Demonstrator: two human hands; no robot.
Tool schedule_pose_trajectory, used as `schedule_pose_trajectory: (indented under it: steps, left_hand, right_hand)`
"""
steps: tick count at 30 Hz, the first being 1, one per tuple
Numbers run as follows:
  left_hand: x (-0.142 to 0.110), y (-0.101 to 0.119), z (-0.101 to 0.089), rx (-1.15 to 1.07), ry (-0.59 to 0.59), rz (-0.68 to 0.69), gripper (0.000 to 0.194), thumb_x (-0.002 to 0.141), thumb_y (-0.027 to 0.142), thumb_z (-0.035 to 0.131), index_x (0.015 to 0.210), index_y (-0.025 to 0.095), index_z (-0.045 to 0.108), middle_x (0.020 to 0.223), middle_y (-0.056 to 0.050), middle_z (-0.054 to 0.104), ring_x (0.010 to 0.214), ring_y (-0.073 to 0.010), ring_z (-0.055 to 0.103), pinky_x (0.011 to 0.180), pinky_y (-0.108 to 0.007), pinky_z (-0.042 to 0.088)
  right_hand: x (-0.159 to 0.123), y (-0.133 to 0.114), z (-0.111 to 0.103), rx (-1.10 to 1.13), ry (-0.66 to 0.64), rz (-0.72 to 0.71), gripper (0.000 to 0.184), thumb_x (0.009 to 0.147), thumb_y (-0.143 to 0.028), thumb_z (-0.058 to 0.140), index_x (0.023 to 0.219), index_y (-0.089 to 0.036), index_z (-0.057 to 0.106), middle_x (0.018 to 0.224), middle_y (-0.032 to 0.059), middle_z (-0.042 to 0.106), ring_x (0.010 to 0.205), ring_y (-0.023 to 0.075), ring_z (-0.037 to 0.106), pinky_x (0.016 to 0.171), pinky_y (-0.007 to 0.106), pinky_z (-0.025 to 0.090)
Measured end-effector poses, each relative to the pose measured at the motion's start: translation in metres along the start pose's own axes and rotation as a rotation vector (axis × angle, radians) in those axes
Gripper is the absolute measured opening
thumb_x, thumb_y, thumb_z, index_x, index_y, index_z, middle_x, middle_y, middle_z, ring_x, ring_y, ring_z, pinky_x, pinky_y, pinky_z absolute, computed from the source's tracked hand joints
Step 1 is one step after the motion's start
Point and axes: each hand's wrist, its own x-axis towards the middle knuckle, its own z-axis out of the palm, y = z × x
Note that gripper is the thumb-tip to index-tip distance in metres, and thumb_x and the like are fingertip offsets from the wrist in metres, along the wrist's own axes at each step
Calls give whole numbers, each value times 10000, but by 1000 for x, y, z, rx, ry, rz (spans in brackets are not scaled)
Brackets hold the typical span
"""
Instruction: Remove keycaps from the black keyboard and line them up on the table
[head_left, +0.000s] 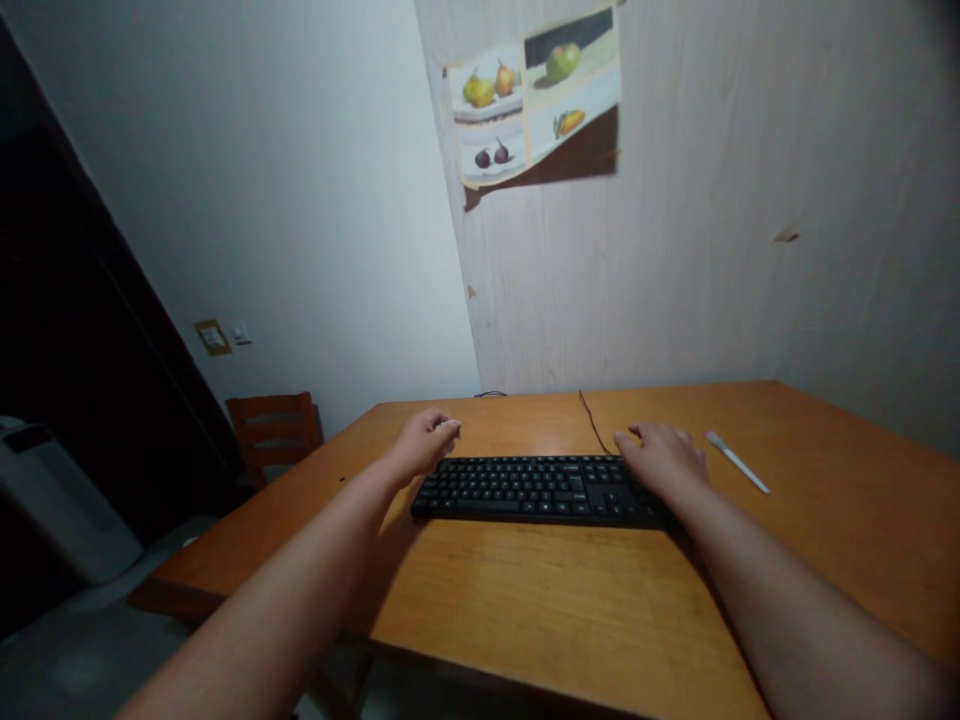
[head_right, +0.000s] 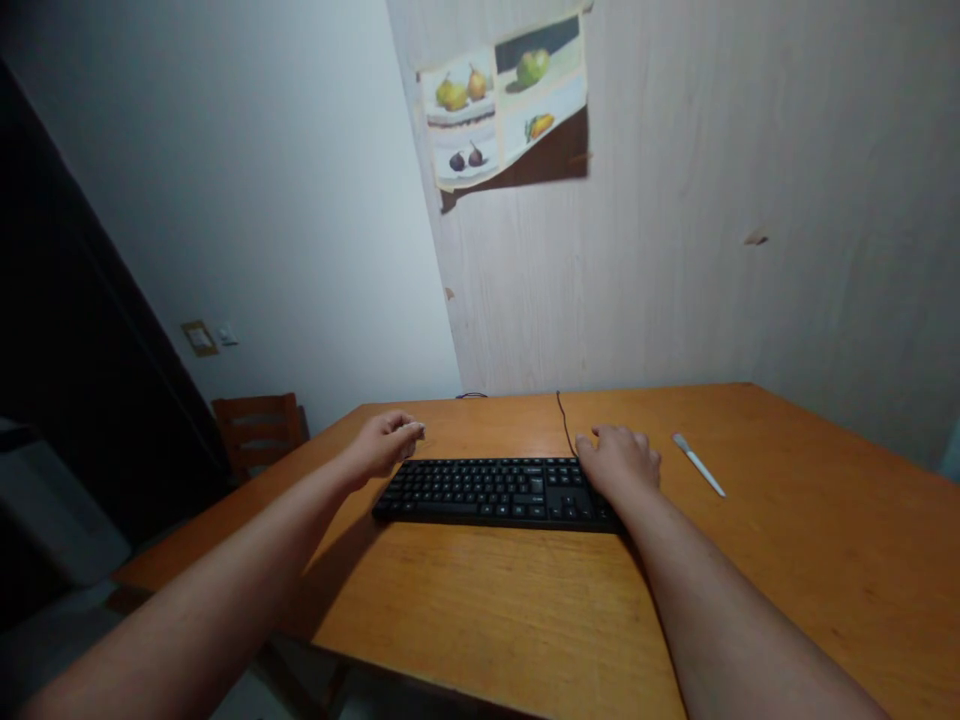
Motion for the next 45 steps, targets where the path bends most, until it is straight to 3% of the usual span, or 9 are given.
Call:
schedule_pose_trajectory:
  steps: [6,12,20,26,29,35,40,45]
  left_hand:
    - [-2,-14,14,170,-209,-41,153,797,263,519,792,137,606,499,51,455,380,-61,366,371,-169,261]
    - [9,-6,39,206,-342,1,166,796,286,512,834,145,592,524,48,470,394,-73,382,375,-177,264]
    - [36,8,67,388,-450,334,210,787,299,536,794,129,660,677,-17,608,616,-125,519,547,-216,375]
    - [44,14,84,516,-475,400,154,778,243,545,863,153,636,744,-14,629,651,-135,534,557,-220,367]
    - [43,16,86,594,-444,448,123,769,241,566,857,169,613,755,-9,620,663,-136,528,558,-220,358]
    - [37,13,78,635,-504,533,215,815,337,552,913,186,669,857,-46,627,748,-163,562,657,-243,409]
    - [35,13,74,695,-530,579,250,800,240,548,999,230,699,932,-52,611,818,-176,575,720,-247,423]
    - [34,24,79,774,-518,601,209,793,214,542,907,214,717,890,-67,625,778,-186,576,683,-258,416]
  right_hand:
    - [2,2,4,-36,-105,57,559,851,-525,385,1184,-166,654,1159,185,620,1109,383,500,856,514,413]
    - [3,1,6,-55,-155,72,578,855,-552,369,1186,-171,652,1147,181,622,1105,379,504,860,522,414]
    - [0,-1,7,-72,-172,56,552,867,-531,369,1163,-164,655,1139,190,609,1106,369,500,850,496,416]
    - [-1,-1,8,-73,-169,44,538,869,-527,374,1144,-159,654,1149,185,599,1110,358,495,861,481,408]
    - [-1,-1,8,-69,-170,46,541,871,-529,374,1161,-161,645,1159,184,592,1113,351,493,874,479,403]
    - [-3,-1,6,-58,-178,44,536,866,-531,379,1128,-156,658,1144,184,598,1110,350,497,876,475,409]
    - [-2,0,6,-51,-181,49,538,867,-536,380,1139,-164,656,1147,183,600,1110,355,500,878,487,410]
    - [-2,0,5,-60,-200,45,542,869,-545,372,1117,-163,665,1140,183,601,1108,360,498,869,486,413]
